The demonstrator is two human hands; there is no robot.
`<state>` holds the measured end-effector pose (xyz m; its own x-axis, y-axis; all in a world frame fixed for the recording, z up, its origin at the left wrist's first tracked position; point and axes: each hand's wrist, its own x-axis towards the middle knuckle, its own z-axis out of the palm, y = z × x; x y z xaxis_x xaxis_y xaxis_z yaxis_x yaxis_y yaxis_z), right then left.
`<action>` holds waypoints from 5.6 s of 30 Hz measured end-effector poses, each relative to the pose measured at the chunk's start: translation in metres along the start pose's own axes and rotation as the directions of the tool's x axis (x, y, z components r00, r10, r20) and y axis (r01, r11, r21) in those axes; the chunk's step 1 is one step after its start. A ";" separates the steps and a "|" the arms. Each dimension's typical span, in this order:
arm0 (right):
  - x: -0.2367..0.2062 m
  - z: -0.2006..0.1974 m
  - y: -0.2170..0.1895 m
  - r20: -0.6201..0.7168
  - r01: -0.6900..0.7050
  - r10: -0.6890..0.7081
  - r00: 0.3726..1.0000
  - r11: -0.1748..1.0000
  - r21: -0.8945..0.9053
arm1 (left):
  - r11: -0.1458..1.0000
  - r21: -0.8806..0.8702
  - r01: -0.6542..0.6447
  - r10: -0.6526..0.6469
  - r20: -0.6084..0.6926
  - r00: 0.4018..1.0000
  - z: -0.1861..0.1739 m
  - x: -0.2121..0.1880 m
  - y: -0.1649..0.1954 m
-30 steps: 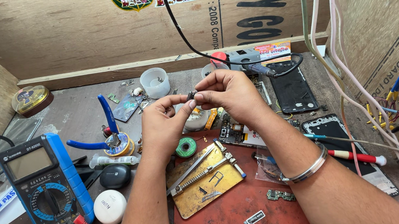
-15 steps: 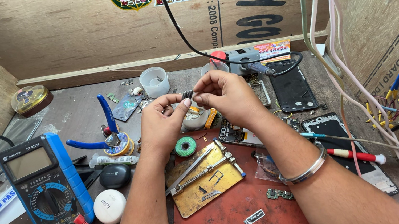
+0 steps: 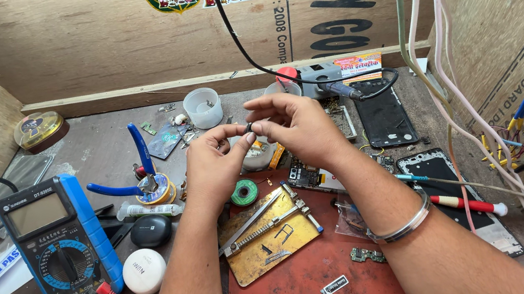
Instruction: The person handles small electronic components and circuit boards on a cluttered workbench. They pick up and place items into a small plastic cup, then manipulate a tiny component with both hands. The person continues to sort and handle various small parts throughout the clip.
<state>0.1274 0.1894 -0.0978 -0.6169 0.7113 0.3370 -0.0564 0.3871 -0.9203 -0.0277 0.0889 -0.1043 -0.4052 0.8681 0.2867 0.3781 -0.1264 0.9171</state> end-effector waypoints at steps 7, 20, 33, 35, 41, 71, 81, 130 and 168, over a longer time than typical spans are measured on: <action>-0.002 -0.001 -0.004 0.020 0.071 -0.071 0.997 0.997 -0.015 | 0.995 -0.097 -0.019 0.023 0.042 0.999 0.003 0.001 -0.002; -0.003 0.000 -0.001 -0.102 0.105 -0.127 0.987 0.974 -0.200 | 0.961 0.276 -0.038 0.047 -0.027 0.999 0.002 -0.001 0.000; -0.005 0.000 -0.003 -0.019 0.080 -0.084 0.996 0.986 -0.147 | 0.978 0.208 -0.009 0.018 -0.045 0.999 0.000 0.000 0.000; -0.001 0.001 0.000 -0.015 0.039 -0.041 0.999 0.994 -0.101 | 0.997 0.070 0.009 -0.008 -0.007 1.000 0.000 0.001 0.000; 0.006 -0.003 0.012 0.019 0.008 -0.013 1.000 0.978 0.206 | 0.962 -0.273 0.023 -0.004 0.070 0.998 0.002 0.003 0.000; 0.004 -0.004 0.013 0.039 -0.164 0.161 0.986 0.932 0.324 | 0.979 -0.197 -0.048 0.045 -0.016 0.999 0.003 0.004 0.003; 0.005 -0.003 0.014 0.031 -0.133 0.130 0.991 0.947 0.294 | 0.954 -0.300 0.026 -0.020 0.021 1.000 0.002 0.004 0.004; 0.002 0.000 0.009 -0.066 0.010 -0.015 0.998 0.998 -0.069 | 0.984 -0.178 0.006 -0.014 -0.044 0.999 0.000 0.002 -0.004; -0.004 -0.007 -0.024 0.255 -0.402 0.376 0.891 0.393 0.827 | 0.484 -0.826 0.288 -0.051 0.303 0.952 -0.014 0.003 0.003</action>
<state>0.1369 0.1809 -0.0760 -0.7709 0.6296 -0.0962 -0.4233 -0.6194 -0.6612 -0.0396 0.0844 -0.0964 -0.1530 0.9779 0.1426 -0.6214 -0.2074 0.7555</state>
